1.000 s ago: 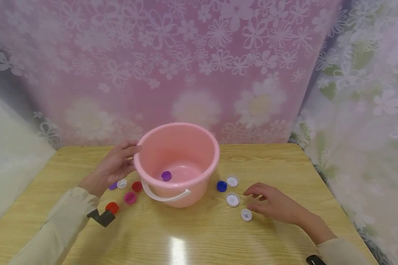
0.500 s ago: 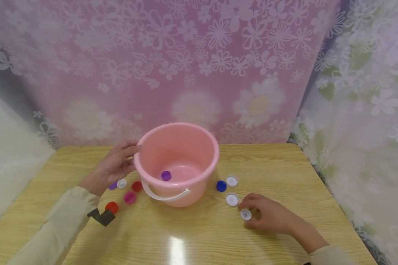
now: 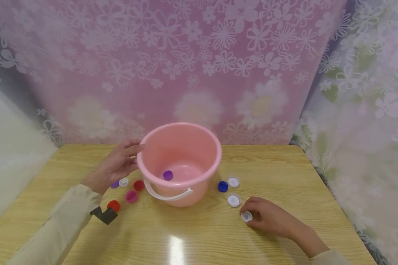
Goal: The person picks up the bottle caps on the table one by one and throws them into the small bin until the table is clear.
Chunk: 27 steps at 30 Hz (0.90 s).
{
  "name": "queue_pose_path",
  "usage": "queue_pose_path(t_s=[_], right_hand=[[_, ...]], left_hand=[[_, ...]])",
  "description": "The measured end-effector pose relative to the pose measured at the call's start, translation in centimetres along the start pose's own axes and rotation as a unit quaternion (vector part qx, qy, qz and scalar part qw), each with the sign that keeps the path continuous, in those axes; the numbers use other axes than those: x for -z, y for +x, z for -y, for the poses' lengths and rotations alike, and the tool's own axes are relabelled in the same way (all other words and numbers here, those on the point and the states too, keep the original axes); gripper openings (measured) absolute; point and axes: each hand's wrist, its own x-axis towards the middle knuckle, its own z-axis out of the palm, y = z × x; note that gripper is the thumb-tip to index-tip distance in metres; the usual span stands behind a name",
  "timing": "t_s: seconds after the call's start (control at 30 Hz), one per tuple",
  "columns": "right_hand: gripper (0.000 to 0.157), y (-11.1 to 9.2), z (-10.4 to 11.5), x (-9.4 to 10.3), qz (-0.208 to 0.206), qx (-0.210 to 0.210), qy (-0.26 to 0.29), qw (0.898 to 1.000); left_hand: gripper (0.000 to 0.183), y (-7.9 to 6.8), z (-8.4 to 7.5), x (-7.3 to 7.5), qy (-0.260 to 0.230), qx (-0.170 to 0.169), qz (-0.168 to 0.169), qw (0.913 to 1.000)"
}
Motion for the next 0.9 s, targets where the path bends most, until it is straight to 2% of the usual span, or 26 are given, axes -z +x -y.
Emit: queue_pose_path(t_s=[0.4, 0.6, 0.73, 0.9], right_hand=[[0.022, -0.1, 0.4, 0.1, 0.01, -0.016, 0.024, 1.0], [0.027, 0.0, 1.0, 1.0, 0.02, -0.053, 0.066, 0.996], [0.031, 0.3, 1.7, 2.5, 0.004, -0.072, 0.065, 0.995], [0.029, 0.9, 2.1, 4.1, -0.032, -0.051, 0.036, 0.998]], left_hand=[[0.028, 0.0, 0.0, -0.1, -0.002, 0.0, 0.006, 1.0], [0.028, 0.0, 0.1, 0.0, 0.003, -0.002, 0.006, 1.0], [0.028, 0.0, 0.0, 0.0, 0.0, -0.001, 0.006, 1.0], [0.026, 0.0, 0.1, -0.1, 0.0, -0.001, 0.008, 1.0]])
